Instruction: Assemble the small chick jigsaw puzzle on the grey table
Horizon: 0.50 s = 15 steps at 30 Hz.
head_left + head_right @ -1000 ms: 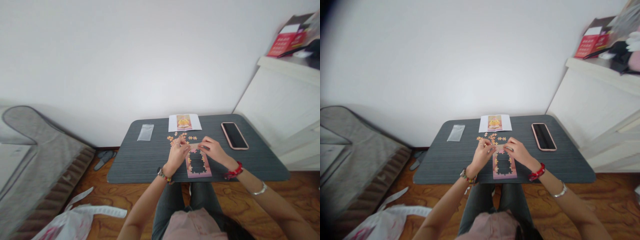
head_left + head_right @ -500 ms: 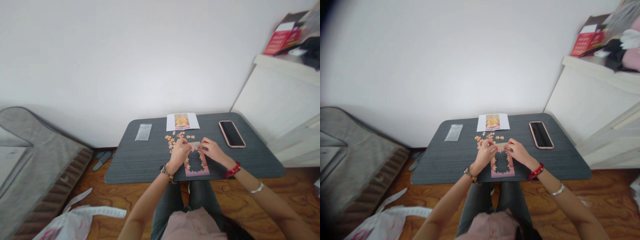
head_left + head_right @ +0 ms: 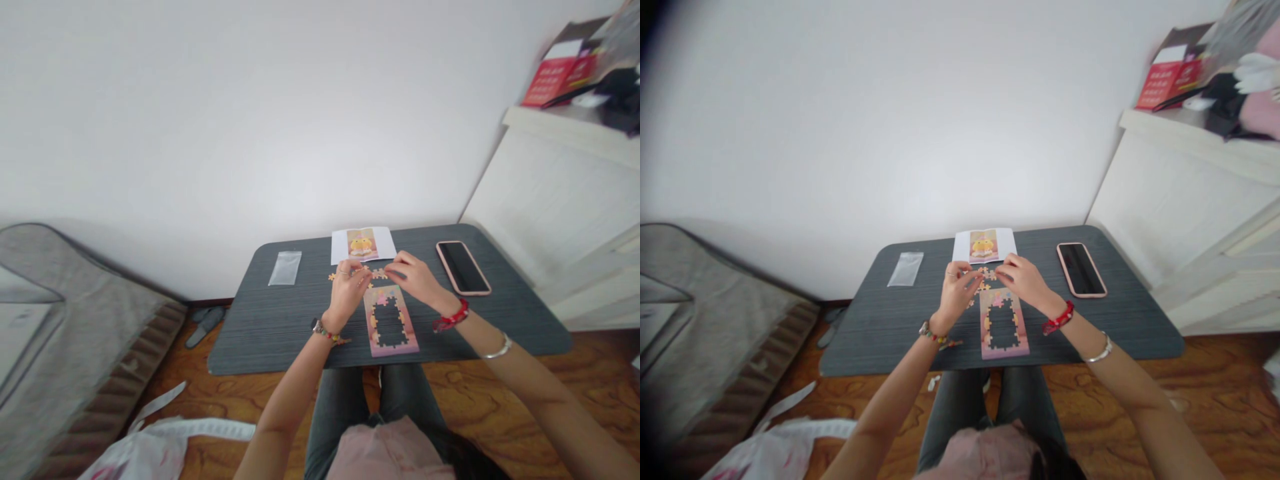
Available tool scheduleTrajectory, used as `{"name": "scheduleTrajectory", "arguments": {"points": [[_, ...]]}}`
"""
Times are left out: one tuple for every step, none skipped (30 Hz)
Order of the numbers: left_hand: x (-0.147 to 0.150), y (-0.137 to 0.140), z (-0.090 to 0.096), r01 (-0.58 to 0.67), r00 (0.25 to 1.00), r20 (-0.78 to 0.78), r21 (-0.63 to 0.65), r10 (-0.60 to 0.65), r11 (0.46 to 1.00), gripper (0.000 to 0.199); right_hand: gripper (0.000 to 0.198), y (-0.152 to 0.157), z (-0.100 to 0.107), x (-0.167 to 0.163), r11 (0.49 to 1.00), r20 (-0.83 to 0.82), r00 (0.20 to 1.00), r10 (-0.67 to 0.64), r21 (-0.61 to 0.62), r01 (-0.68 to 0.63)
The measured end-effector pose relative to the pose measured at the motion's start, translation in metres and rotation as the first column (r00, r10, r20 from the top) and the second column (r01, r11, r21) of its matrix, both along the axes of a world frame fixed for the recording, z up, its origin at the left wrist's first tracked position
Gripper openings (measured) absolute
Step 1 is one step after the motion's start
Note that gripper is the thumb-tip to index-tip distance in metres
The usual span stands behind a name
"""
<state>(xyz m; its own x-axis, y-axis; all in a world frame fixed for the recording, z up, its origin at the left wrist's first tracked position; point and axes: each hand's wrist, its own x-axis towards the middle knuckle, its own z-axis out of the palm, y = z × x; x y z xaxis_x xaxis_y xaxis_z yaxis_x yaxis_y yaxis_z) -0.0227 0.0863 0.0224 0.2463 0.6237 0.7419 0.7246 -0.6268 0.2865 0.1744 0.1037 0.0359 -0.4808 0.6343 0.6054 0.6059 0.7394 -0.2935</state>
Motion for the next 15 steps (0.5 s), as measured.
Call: {"name": "scheduleTrajectory", "arguments": {"points": [[-0.002, 0.000, 0.000, -0.002, 1.000, -0.002, 0.009, 0.002, 1.000, 0.010, 0.019, 0.001, -0.001, -0.002, 1.000, 0.000, 1.000, -0.001, 0.000, 0.001], [-0.003, 0.000, 0.000, -0.004, 1.000, -0.004, 0.016, 0.004, 1.000, 0.009, 0.019, 0.001, -0.002, -0.003, 1.000, 0.000, 1.000, -0.001, -0.001, 0.001], [-0.004, 0.000, -0.001, -0.005, 1.000, -0.006, 0.021, 0.005, 1.000, 0.009, 0.019, 0.001, -0.004, -0.004, 1.000, 0.001, 1.000, 0.000, -0.003, 0.000], [-0.005, 0.000, -0.001, -0.005, 1.000, -0.009, 0.024, 0.005, 1.000, 0.009, 0.019, 0.001, -0.005, -0.004, 1.000, 0.000, 1.000, 0.003, -0.004, -0.003], [-0.006, 0.000, -0.002, -0.003, 1.000, -0.011, 0.025, 0.003, 1.000, 0.009, 0.018, 0.001, -0.006, -0.005, 1.000, 0.000, 1.000, 0.006, -0.005, -0.006], [-0.007, 0.000, -0.002, 0.002, 1.000, -0.014, 0.023, -0.001, 1.000, 0.009, 0.018, 0.000, -0.006, -0.005, 1.000, 0.000, 1.000, 0.009, -0.004, -0.009], [-0.007, 0.000, -0.001, 0.007, 1.000, -0.017, 0.020, -0.007, 1.000, 0.009, 0.018, -0.001, -0.005, -0.005, 1.000, 0.000, 1.000, 0.011, -0.004, -0.011], [-0.008, -0.001, -0.001, 0.013, 1.000, -0.019, 0.014, -0.012, 1.000, 0.009, 0.018, -0.002, -0.004, -0.005, 1.000, 0.001, 1.000, 0.011, -0.004, -0.011], [-0.008, -0.001, 0.000, 0.019, 1.000, -0.019, 0.005, -0.018, 1.000, 0.008, 0.019, -0.004, -0.003, -0.005, 1.000, 0.001, 1.000, 0.011, -0.007, -0.011], [-0.007, -0.002, 0.000, 0.026, 0.999, -0.019, -0.006, -0.026, 1.000, 0.008, 0.019, -0.005, -0.002, -0.004, 1.000, 0.002, 1.000, 0.008, -0.011, -0.008], [-0.007, -0.002, 0.000, 0.034, 0.999, -0.022, -0.022, -0.035, 0.999, 0.008, 0.019, -0.007, -0.001, -0.002, 1.000, 0.003, 1.000, 0.006, -0.019, -0.006], [-0.005, -0.004, 0.000, 0.045, 0.999, -0.028, -0.041, -0.047, 0.998, 0.007, 0.020, -0.008, -0.002, 0.000, 0.999, 0.007, 1.000, 0.007, -0.031, -0.006], [-0.004, -0.005, -0.001, 0.058, 0.997, -0.039, -0.065, -0.061, 0.996, 0.007, 0.020, -0.010, -0.004, 0.002, 0.999, 0.015, 1.000, 0.009, -0.049, -0.009], [-0.002, -0.006, -0.004, 0.070, 0.996, -0.053, -0.094, -0.075, 0.993, 0.007, 0.019, -0.011, -0.008, 0.006, 0.997, 0.028, 1.000, 0.014, -0.072, -0.011], [0.001, -0.008, -0.007, 0.081, 0.994, -0.067, -0.126, -0.090, 0.989, 0.008, 0.019, -0.013, -0.013, 0.009, 0.995, 0.046, 0.999, 0.018, -0.102, -0.013]]}}
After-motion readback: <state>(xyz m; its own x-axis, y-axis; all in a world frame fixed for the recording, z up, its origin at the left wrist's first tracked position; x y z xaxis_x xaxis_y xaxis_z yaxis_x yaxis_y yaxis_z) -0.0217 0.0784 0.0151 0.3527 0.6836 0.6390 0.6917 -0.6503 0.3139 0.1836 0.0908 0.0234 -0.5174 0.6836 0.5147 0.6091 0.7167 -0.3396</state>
